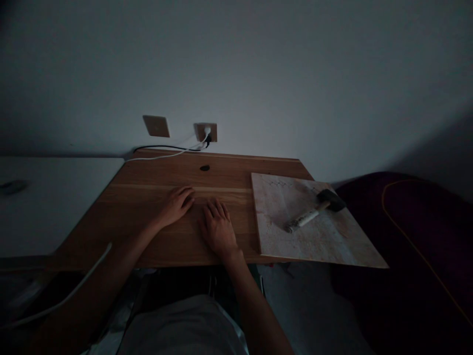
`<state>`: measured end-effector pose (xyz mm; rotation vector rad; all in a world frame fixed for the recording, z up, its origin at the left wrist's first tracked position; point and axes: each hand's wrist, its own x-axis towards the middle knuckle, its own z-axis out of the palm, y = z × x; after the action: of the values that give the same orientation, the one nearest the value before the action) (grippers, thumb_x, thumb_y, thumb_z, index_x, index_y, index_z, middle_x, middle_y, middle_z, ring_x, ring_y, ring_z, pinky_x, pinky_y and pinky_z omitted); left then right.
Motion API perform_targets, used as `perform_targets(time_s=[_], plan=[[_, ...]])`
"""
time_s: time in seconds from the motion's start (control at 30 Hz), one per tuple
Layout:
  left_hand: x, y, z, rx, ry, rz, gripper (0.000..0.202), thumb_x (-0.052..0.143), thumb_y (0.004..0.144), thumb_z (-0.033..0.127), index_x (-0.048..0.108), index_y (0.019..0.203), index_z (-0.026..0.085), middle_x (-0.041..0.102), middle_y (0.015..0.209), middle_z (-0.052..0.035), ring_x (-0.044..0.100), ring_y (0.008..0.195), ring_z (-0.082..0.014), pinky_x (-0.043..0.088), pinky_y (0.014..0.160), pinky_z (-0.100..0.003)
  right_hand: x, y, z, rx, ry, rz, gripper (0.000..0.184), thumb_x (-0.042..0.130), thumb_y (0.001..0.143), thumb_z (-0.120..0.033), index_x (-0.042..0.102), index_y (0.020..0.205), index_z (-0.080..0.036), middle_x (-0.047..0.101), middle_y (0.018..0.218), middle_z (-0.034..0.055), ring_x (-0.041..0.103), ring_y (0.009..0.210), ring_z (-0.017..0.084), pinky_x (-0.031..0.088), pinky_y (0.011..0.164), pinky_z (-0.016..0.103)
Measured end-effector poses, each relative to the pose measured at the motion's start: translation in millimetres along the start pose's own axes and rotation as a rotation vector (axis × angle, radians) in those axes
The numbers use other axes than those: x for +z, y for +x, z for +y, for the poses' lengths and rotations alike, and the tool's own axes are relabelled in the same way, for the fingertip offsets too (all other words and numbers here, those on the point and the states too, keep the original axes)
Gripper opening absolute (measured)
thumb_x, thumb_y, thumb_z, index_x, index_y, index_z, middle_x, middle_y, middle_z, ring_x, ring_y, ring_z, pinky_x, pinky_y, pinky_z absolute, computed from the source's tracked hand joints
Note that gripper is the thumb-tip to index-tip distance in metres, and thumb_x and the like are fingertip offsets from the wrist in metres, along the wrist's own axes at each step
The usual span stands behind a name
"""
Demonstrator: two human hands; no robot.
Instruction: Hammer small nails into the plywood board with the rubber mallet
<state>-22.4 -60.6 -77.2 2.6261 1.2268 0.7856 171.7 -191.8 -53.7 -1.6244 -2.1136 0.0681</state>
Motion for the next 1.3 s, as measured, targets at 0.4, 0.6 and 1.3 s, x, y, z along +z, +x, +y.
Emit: perform_targets(time_s=[0.4,0.6,1.3], plan=[[-1.5,0.0,0.8,0.003,0.017,-0.008,0.032,0.053,0.106,0.030,0.067,0.132,0.018,0.067,0.144,-0.0152,0.061,0.138,-0.0314,0.046,0.120,-0.053,-0.5,-0.6,0.2,-0.006,0.008,0.009,0.040,0.054,0.110,-0.028,0.068,0.144,-0.011,0.062,0.158,0.0175,0.047,0.156,0.035,0.036,0.130,0.054],[-1.7,0.0,2.3,-0.004,-0.029,0.003,0.030,0.055,0.104,0.029,0.068,0.130,0.019,0.068,0.142,-0.0149,0.062,0.137,-0.0312,0.046,0.120,-0.053,-0.3,-0.5,1.1,-0.011,0.014,0.009,0.041,0.053,0.111,-0.028,0.068,0.144,-0.009,0.064,0.156,0.0190,0.047,0.156,0.036,0.036,0.130,0.055],[1.4,3.9,7.7,-0.269,-0.402,0.347,0.032,0.049,0.101,0.053,0.069,0.103,0.027,0.078,0.106,-0.0084,0.077,0.104,-0.0286,0.063,0.098,-0.048,35.7,0.1,3.4,-0.041,-0.046,0.165,0.045,0.063,0.097,-0.012,0.070,0.141,-0.020,0.068,0.152,0.0133,0.056,0.149,0.038,0.047,0.125,0.056]])
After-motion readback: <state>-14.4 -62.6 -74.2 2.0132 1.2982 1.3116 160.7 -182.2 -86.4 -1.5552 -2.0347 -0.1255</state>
